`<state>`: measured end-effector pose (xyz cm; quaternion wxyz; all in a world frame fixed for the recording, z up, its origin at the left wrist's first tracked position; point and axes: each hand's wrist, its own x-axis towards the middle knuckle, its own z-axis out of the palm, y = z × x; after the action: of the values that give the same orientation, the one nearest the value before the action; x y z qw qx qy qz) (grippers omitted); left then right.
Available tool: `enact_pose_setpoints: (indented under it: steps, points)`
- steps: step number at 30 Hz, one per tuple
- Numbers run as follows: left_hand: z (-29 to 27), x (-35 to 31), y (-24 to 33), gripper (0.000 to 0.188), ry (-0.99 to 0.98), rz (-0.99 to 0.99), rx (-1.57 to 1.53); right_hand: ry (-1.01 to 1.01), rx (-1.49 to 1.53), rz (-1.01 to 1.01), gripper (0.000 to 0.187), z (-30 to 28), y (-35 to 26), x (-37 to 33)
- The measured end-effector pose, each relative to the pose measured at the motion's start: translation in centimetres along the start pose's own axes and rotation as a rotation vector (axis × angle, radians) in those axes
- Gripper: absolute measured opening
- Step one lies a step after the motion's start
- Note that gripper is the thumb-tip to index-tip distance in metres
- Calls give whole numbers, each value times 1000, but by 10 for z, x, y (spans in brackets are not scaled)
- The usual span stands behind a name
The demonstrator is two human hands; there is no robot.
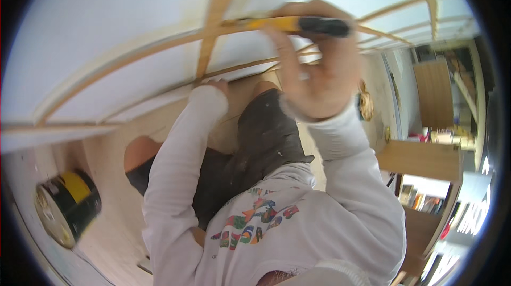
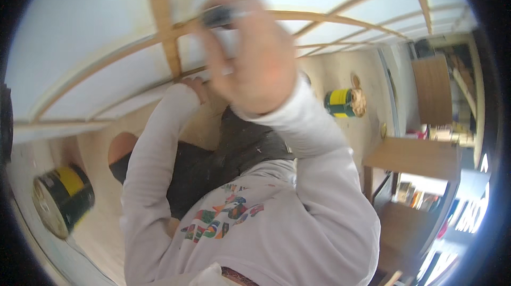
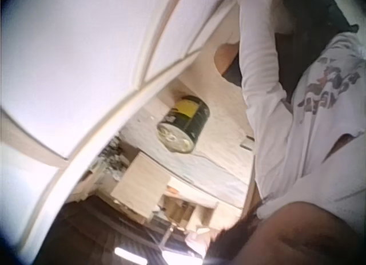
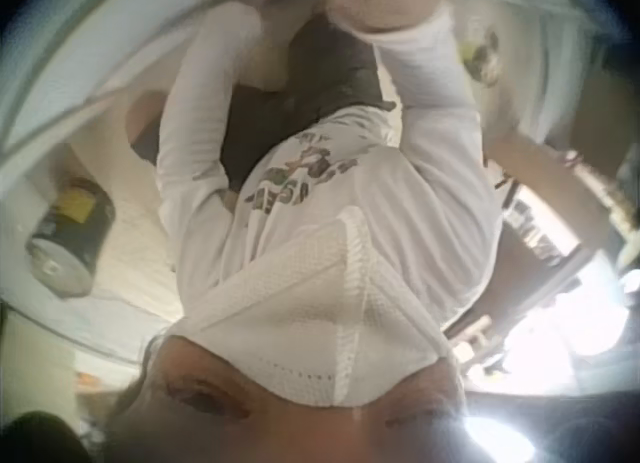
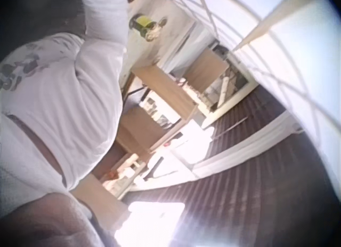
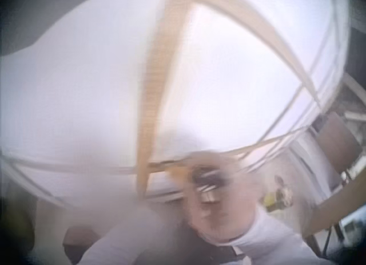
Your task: The recorder is applying wood stain or paint to a grid-like wooden frame using a brush and a rag.
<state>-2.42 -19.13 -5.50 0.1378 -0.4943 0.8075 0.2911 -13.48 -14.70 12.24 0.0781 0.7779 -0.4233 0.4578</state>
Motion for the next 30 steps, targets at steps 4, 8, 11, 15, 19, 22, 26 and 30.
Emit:
enact_pose_setpoints:
  steps: [4, 8, 11, 15, 19, 22, 26, 30]
  points:
    - [4, -5, -3, 47, -48, -37, -17, 7, 180, 81, 33, -1, 1, -4]
    - [7, -1, -3, 51, -55, -18, 9, 82, 257, 263, 31, -27, 28, -15]
    - [9, 0, -4, 51, -53, 0, 28, 192, 193, 262, 26, -50, 63, -27]
    - [9, 1, -4, 51, -76, -19, 32, 243, 7, 333, 27, -79, 102, -44]
    - [13, 5, -3, 52, -101, -17, 41, 251, -225, 297, 27, -95, 123, -52]
    - [15, 5, -4, 54, -105, -15, 62, 247, -279, 272, 27, -97, 125, -51]
    - [10, 1, 1, 55, -134, -35, 46, 182, -453, 230, 29, -98, 127, -49]
    - [11, 1, 1, 56, -116, -52, 59, 153, -513, 177, 28, -99, 131, -44]
